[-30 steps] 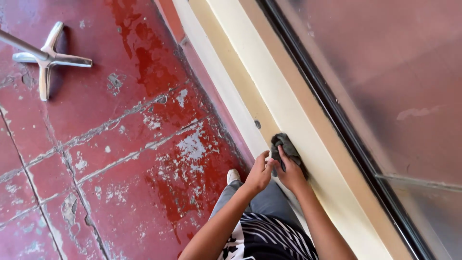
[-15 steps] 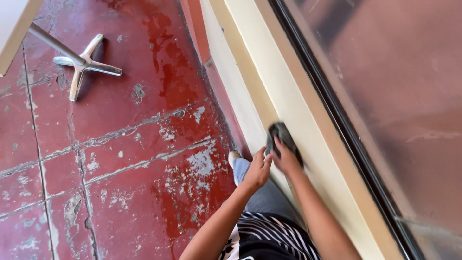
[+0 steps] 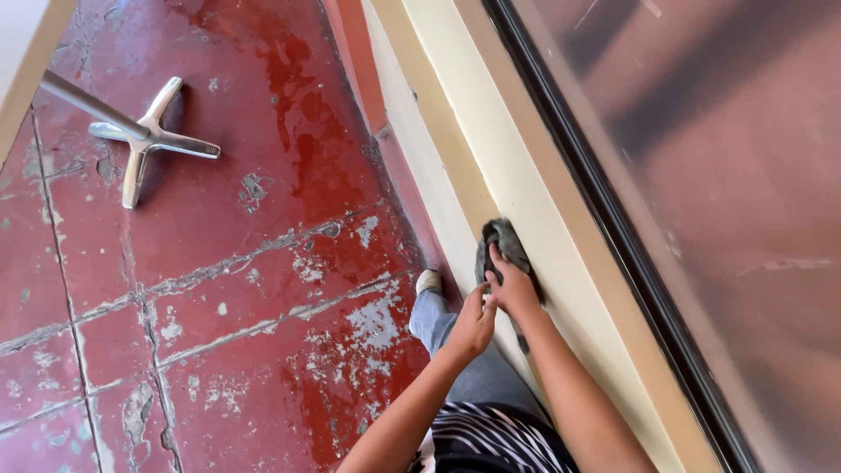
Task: Wiping down the window sill and lower frame with a cleaning cloth.
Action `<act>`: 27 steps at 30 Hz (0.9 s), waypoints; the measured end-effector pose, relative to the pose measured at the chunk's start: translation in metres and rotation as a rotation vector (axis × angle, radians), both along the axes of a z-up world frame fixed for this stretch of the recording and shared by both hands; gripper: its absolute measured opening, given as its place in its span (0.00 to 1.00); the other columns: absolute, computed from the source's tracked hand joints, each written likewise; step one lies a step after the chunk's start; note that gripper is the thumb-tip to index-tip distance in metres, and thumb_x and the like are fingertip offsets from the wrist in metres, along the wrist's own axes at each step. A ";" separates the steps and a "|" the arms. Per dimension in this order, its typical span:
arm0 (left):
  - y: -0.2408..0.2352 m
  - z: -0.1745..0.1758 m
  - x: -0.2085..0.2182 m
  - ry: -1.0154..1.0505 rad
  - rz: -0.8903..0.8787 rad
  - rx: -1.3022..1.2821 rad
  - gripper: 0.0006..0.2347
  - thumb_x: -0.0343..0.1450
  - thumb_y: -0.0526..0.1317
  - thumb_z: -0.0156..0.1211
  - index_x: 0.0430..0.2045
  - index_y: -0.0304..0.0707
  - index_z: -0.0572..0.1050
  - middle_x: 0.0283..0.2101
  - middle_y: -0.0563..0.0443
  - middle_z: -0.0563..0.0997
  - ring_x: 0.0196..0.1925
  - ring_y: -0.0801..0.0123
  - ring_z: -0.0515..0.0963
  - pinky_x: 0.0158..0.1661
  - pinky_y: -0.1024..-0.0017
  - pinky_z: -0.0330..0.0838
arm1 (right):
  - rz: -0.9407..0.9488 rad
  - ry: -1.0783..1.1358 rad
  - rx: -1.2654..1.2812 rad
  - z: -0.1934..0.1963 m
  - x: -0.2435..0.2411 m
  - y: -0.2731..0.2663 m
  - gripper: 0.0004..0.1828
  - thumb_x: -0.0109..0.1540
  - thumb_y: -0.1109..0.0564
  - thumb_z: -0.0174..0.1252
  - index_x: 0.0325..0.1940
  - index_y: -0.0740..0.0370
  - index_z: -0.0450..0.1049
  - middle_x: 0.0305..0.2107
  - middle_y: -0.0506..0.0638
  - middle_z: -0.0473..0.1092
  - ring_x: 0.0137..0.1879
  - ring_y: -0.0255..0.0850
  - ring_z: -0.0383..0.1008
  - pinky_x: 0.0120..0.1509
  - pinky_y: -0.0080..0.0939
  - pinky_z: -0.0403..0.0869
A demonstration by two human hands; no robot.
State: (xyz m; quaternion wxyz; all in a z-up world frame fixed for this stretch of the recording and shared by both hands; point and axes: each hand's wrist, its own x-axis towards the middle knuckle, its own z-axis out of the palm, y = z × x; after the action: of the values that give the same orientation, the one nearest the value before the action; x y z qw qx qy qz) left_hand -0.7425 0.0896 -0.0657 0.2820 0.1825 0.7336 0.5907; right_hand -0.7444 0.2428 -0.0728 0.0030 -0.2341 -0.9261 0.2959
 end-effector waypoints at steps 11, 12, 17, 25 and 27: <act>0.013 0.023 -0.152 -0.016 0.056 0.000 0.26 0.79 0.50 0.42 0.66 0.27 0.58 0.67 0.29 0.67 0.64 0.47 0.74 0.62 0.60 0.65 | 0.119 0.051 -0.032 -0.007 -0.220 0.030 0.45 0.60 0.56 0.58 0.80 0.43 0.49 0.68 0.67 0.58 0.69 0.63 0.63 0.71 0.50 0.65; 0.016 0.030 -0.167 -0.022 0.054 -0.010 0.26 0.78 0.50 0.41 0.66 0.27 0.58 0.66 0.29 0.67 0.62 0.46 0.75 0.61 0.60 0.67 | 0.127 0.037 -0.050 -0.015 -0.229 0.035 0.46 0.60 0.58 0.57 0.81 0.44 0.47 0.69 0.67 0.57 0.70 0.62 0.62 0.71 0.49 0.65; 0.031 0.027 -0.208 0.081 0.069 -0.091 0.24 0.80 0.51 0.43 0.60 0.26 0.65 0.60 0.25 0.72 0.63 0.41 0.73 0.62 0.58 0.66 | 0.168 0.136 -0.085 -0.021 -0.182 0.031 0.40 0.63 0.66 0.48 0.79 0.49 0.50 0.70 0.67 0.57 0.74 0.60 0.58 0.74 0.50 0.63; 0.042 0.021 -0.216 0.101 -0.009 -0.044 0.24 0.79 0.49 0.43 0.63 0.24 0.62 0.64 0.25 0.69 0.69 0.40 0.66 0.66 0.57 0.58 | 0.207 0.118 -0.119 0.013 -0.088 0.003 0.40 0.60 0.72 0.43 0.78 0.62 0.51 0.69 0.68 0.57 0.75 0.60 0.56 0.74 0.53 0.59; 0.047 0.033 -0.228 0.088 -0.046 -0.040 0.24 0.79 0.48 0.43 0.63 0.23 0.62 0.65 0.25 0.68 0.69 0.38 0.65 0.67 0.57 0.58 | 0.228 0.095 -0.066 -0.009 -0.098 0.017 0.37 0.59 0.71 0.45 0.75 0.62 0.55 0.70 0.66 0.58 0.76 0.58 0.56 0.77 0.51 0.59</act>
State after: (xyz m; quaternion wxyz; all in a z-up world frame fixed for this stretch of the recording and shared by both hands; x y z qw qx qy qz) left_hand -0.9700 0.1370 -0.0326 0.2664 0.2195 0.7526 0.5607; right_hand -0.8424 0.2594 -0.0814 0.0057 -0.1127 -0.9353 0.3354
